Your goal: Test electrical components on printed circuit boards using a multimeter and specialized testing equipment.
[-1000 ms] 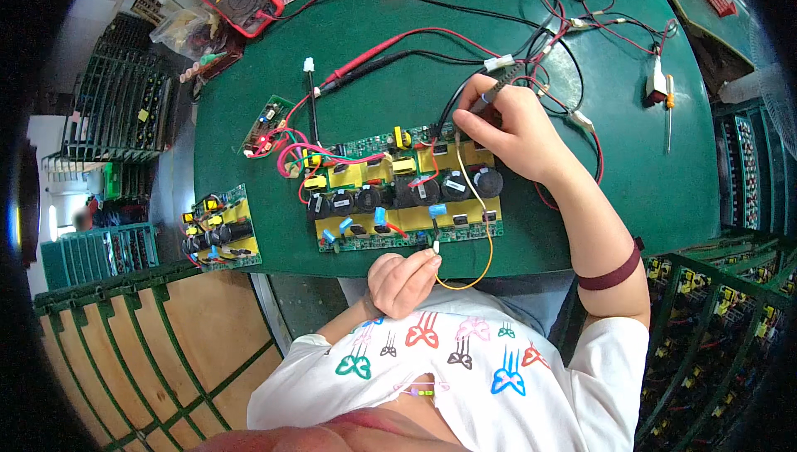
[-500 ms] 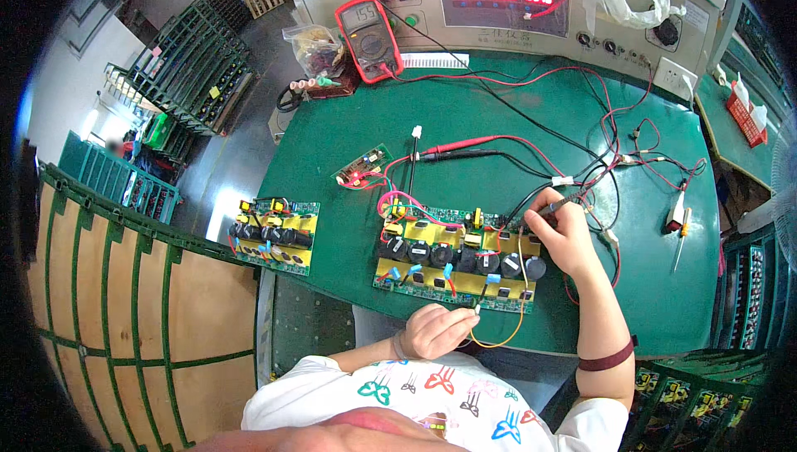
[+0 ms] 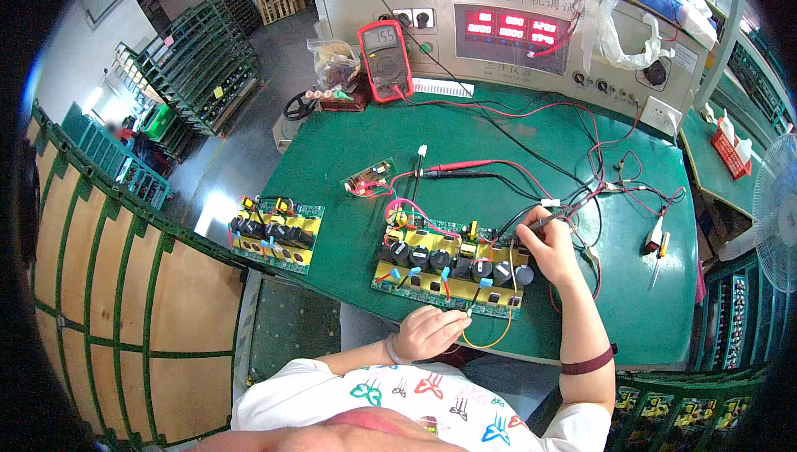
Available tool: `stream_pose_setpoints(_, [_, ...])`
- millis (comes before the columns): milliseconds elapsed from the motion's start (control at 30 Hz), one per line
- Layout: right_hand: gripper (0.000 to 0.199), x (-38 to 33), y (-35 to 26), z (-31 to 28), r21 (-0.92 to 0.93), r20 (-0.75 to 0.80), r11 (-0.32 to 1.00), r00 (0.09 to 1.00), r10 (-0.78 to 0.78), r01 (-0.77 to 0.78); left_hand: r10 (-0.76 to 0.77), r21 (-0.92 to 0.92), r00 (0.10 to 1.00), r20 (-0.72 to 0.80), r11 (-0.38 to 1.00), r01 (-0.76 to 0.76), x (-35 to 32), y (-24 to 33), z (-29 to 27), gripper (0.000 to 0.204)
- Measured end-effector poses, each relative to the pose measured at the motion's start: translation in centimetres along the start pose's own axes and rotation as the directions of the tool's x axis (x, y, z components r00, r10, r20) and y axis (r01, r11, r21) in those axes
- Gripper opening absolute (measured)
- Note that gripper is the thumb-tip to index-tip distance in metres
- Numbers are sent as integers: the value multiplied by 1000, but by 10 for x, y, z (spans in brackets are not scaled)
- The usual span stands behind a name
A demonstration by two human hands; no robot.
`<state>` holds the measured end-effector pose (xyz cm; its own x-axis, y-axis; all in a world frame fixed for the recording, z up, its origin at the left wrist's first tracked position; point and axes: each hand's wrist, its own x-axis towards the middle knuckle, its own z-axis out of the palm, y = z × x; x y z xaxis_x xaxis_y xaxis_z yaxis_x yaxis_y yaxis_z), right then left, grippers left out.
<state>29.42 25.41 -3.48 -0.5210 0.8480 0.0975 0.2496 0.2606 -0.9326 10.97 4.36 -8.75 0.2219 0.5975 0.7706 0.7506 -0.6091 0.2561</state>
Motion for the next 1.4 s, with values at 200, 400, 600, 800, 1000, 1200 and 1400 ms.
stream_pose_setpoints(200, [14, 0, 0, 0, 35, -2, 999, 1000, 12, -12, 1, 7, 1000, -13, 1000, -1, -1, 0, 0, 31])
stream_pose_setpoints(400, [15, 1, 3, 0, 9, -17, 999, 999, 32, -32, -3, -16, 1000, -5, 1000, 3, -2, -2, 1, 32])
stream_pose_setpoints(600, [14, -1, -10, 2, -69, 0, 996, 999, 51, -51, 0, -12, 999, 55, 1000, 0, -9, -3, 0, 34])
stream_pose_setpoints(800, [16, -5, -2, -2, -51, -10, 998, 999, 34, -34, 30, -26, 997, 66, 999, -29, -6, -5, -1, 29])
stream_pose_setpoints(1000, [22, 1, 0, -3, -197, -62, 939, 952, -300, 283, 16, 43, 992, 126, 999, -22, -5, -5, -1, 34])
stream_pose_setpoints(1200, [23, -19, 4, -38, 462, -237, 881, 971, 16, 98, -82, -22, 997, 6, 996, 82, 1, 3, 1, 26])
stream_pose_setpoints(1400, [28, -66, 2, -99, 105, -176, 968, 953, 245, -229, 214, -227, 965, 154, 958, -176, 42, 37, 16, 27])
